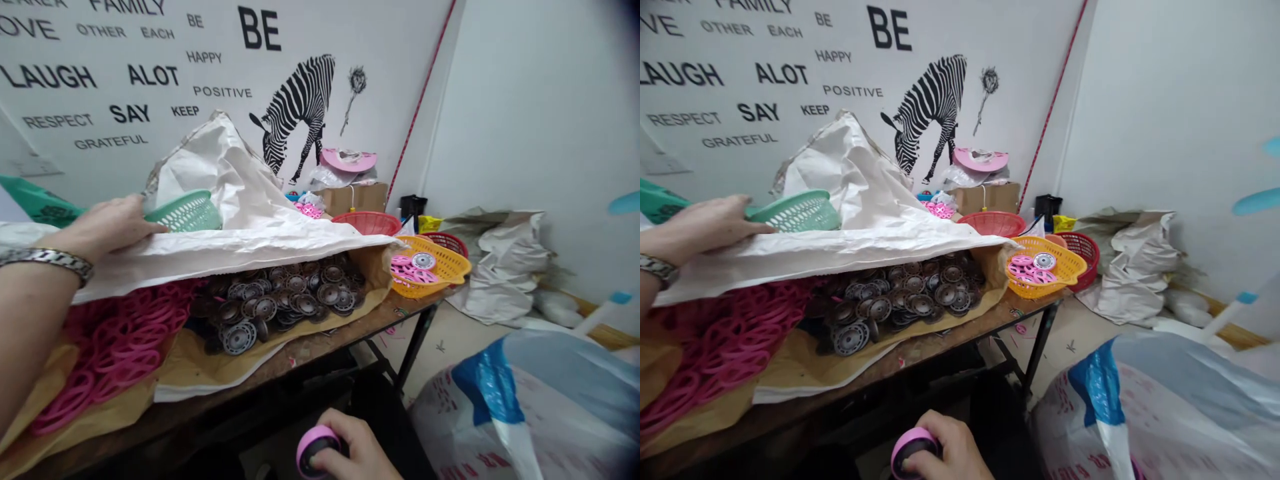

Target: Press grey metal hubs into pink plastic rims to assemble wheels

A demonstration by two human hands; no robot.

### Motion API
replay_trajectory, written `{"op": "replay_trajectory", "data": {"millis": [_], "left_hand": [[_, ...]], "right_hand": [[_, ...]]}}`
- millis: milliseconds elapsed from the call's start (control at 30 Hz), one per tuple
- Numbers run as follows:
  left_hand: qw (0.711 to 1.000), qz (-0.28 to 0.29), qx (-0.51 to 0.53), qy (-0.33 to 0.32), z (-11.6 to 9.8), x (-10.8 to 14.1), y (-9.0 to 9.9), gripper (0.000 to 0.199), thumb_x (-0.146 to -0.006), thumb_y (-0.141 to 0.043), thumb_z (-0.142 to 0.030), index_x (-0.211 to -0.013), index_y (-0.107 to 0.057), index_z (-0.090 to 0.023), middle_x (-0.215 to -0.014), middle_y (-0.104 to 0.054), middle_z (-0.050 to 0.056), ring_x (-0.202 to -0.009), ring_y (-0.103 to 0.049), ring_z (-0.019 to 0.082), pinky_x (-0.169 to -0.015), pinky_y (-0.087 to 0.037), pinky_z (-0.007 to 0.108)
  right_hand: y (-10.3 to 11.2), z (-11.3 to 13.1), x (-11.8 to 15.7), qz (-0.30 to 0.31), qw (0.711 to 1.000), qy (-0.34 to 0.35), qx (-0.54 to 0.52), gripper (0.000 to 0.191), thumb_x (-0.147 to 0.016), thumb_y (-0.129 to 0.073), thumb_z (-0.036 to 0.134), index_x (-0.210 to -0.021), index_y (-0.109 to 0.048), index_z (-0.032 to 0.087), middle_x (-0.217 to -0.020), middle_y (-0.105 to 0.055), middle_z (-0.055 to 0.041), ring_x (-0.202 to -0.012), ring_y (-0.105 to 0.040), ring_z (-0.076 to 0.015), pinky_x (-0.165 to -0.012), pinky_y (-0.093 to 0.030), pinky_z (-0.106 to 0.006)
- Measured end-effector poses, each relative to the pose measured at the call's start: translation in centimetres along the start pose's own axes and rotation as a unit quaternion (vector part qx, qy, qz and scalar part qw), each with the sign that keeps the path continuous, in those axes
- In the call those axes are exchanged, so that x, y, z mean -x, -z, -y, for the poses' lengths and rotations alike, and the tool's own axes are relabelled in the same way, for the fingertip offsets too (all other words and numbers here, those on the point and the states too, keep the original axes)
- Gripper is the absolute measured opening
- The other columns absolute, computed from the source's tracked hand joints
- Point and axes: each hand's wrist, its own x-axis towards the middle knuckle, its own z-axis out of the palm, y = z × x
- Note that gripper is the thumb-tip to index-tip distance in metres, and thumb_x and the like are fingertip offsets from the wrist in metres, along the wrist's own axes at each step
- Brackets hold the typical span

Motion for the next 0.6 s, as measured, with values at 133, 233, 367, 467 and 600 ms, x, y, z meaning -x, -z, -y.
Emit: {"op": "replay_trajectory", "data": {"millis": [133, 233, 367, 467, 600], "left_hand": [[0.988, 0.135, -0.078, 0.009, -1.2, 1.2, 1.3, 0.054, -0.097, -0.028, -0.048, -0.109, -0.063, -0.007, -0.096, -0.062, 0.011, -0.085, -0.056, 0.024, -0.072, -0.043, 0.03], [0.988, 0.133, -0.078, 0.002, -2.4, 2.1, 2.1, 0.056, -0.099, -0.02, -0.044, -0.104, -0.064, -0.009, -0.094, -0.06, 0.011, -0.08, -0.052, 0.021, -0.068, -0.038, 0.028], [0.995, 0.083, -0.057, 0.009, -3.2, 2.7, 2.7, 0.066, -0.101, -0.007, -0.046, -0.116, -0.061, -0.01, -0.1, -0.06, 0.012, -0.075, -0.049, 0.021, -0.065, -0.035, 0.027], [0.997, 0.026, -0.052, 0.042, -4.0, 3.3, 4.2, 0.069, -0.101, -0.009, -0.052, -0.122, -0.059, -0.009, -0.095, -0.06, 0.011, -0.073, -0.049, 0.02, -0.065, -0.035, 0.028], [0.99, -0.139, 0.005, 0.031, -6.6, 5.2, 7.5, 0.067, -0.102, -0.017, -0.055, -0.123, -0.057, -0.005, -0.096, -0.058, 0.008, -0.086, -0.054, 0.02, -0.077, -0.041, 0.033]], "right_hand": [[-0.1, -0.1, 0.3, 0.007, 1.0, 0.0, 0.004, 0.005, -0.07, -0.068, 0.015, -0.074, -0.069, 0.018, -0.072, -0.061, 0.0038, -0.075, -0.055, -0.0131, -0.067, -0.036, -0.021], [-0.4, 0.0, 0.6, 0.01, 1.0, -0.008, 0.009, 0.008, -0.068, -0.07, 0.013, -0.074, -0.069, 0.017, -0.072, -0.062, 0.0039, -0.076, -0.056, -0.0131, -0.067, -0.036, -0.021], [-0.5, 0.1, 0.9, 0.002, 1.0, -0.016, 0.018, 0.007, -0.067, -0.07, 0.012, -0.072, -0.068, 0.017, -0.07, -0.06, 0.0039, -0.075, -0.056, -0.0132, -0.066, -0.035, -0.021], [-0.3, 0.1, 1.2, 0.007, 1.0, -0.012, 0.015, 0.007, -0.068, -0.069, 0.013, -0.074, -0.069, 0.017, -0.072, -0.063, 0.0031, -0.076, -0.057, -0.0138, -0.067, -0.036, -0.021], [-0.5, -0.2, 1.3, 0.012, 1.0, 0.0, 0.008, 0.006, -0.069, -0.068, 0.015, -0.075, -0.069, 0.018, -0.072, -0.062, 0.0033, -0.076, -0.055, -0.0136, -0.068, -0.036, -0.021]]}}
